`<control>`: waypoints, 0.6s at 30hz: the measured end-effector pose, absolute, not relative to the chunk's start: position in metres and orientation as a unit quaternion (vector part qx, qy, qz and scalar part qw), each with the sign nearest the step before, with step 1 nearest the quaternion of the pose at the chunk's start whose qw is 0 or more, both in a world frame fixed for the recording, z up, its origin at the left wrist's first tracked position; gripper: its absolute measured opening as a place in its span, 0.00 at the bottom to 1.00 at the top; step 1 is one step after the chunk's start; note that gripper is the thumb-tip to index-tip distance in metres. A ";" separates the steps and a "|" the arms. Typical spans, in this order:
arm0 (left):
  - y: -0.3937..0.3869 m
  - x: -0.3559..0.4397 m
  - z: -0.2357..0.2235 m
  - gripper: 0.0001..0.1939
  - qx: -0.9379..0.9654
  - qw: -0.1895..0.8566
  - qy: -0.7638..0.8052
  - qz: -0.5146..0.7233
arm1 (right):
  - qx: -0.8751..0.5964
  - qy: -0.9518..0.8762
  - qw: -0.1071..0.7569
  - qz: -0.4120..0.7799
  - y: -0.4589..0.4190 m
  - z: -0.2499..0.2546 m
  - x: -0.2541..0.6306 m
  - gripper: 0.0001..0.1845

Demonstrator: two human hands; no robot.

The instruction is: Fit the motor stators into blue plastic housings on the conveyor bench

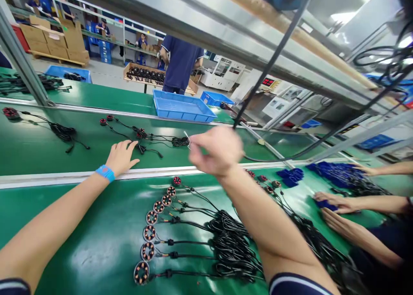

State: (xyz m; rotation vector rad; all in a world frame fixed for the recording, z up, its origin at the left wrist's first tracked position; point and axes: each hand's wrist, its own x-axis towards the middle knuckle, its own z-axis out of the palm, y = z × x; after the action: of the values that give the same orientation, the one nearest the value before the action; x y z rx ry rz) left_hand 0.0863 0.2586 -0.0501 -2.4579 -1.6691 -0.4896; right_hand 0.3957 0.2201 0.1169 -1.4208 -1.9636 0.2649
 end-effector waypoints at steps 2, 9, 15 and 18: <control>0.288 0.097 -0.044 0.37 -0.830 0.075 -0.535 -0.135 | -0.600 -0.739 0.296 0.072 0.233 0.049 0.401 0.14; 0.347 0.132 -0.049 0.12 -0.894 0.077 -0.440 -0.049 | -0.798 -0.584 0.149 0.024 0.316 -0.047 0.500 0.13; 0.369 0.139 -0.045 0.25 -0.868 0.080 -0.487 -0.049 | -0.875 -0.458 0.133 -0.081 0.336 -0.032 0.571 0.24; 0.383 0.145 -0.041 0.41 -0.860 0.071 -0.503 -0.040 | -0.820 -0.554 0.118 -0.087 0.356 -0.028 0.564 0.37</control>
State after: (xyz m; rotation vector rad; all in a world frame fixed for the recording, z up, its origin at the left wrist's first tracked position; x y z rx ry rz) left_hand 0.1455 0.3832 -0.0409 -2.5869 -1.5140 -0.1195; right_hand 0.5642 0.3561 -0.0278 -2.3980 -1.6204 -0.2544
